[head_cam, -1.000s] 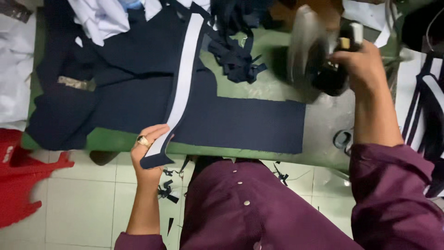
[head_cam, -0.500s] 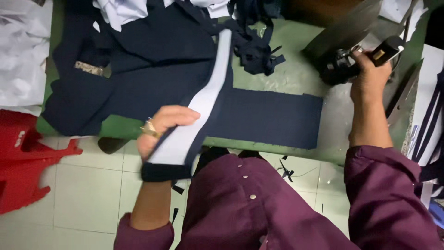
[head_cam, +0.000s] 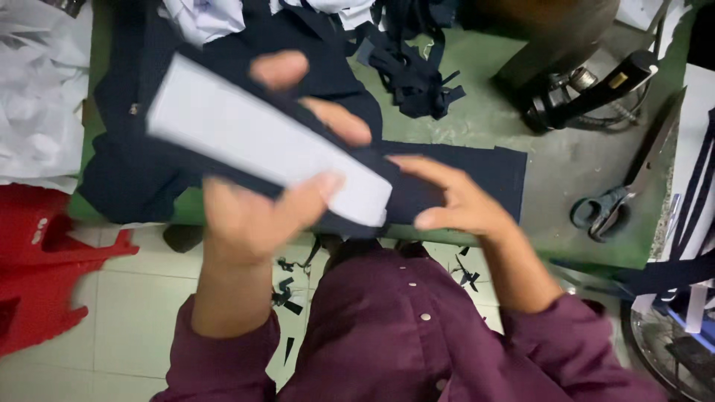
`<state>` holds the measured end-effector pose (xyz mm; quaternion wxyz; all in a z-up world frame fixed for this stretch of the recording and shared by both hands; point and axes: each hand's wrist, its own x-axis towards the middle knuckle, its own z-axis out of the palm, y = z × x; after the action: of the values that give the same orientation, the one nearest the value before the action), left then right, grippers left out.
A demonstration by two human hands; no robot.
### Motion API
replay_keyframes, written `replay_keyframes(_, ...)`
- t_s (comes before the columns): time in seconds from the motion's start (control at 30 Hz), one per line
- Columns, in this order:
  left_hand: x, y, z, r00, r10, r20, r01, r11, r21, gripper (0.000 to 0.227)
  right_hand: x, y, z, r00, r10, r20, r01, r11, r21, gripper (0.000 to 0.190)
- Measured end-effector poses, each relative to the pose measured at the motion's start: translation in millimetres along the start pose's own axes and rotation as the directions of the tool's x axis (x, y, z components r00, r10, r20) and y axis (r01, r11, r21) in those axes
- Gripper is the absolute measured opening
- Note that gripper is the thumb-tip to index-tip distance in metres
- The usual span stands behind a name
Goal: The person uses scissors to cut pieces from dark fabric, places a white interfacing strip on a fabric piece and irons it, then trims the excess fabric around the strip.
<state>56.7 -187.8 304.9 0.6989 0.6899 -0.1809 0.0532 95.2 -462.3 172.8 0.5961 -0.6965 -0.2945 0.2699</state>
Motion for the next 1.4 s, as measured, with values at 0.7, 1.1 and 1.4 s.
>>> replay_keyframes(0.7,-50,-224,23,0.792,-0.514,-0.329,0.43,0.853,-0.296,0.041,23,18,3,0.92,0.291,-0.261,-0.285,0.956,0.062,0.039)
replay_keyframes(1.1,-55,-222,37,0.705,-0.623,0.338,0.573,0.782,0.246,0.017,-32,18,-154,0.046,-0.009,-0.999,0.225,0.974,0.002,0.047)
replay_keyframes(1.4,9,-188,22,0.927,-0.189,0.323,0.096,0.954,0.283,0.107,-19,-29,-35,0.54,0.072,-0.839,0.009,0.996,0.092,0.018)
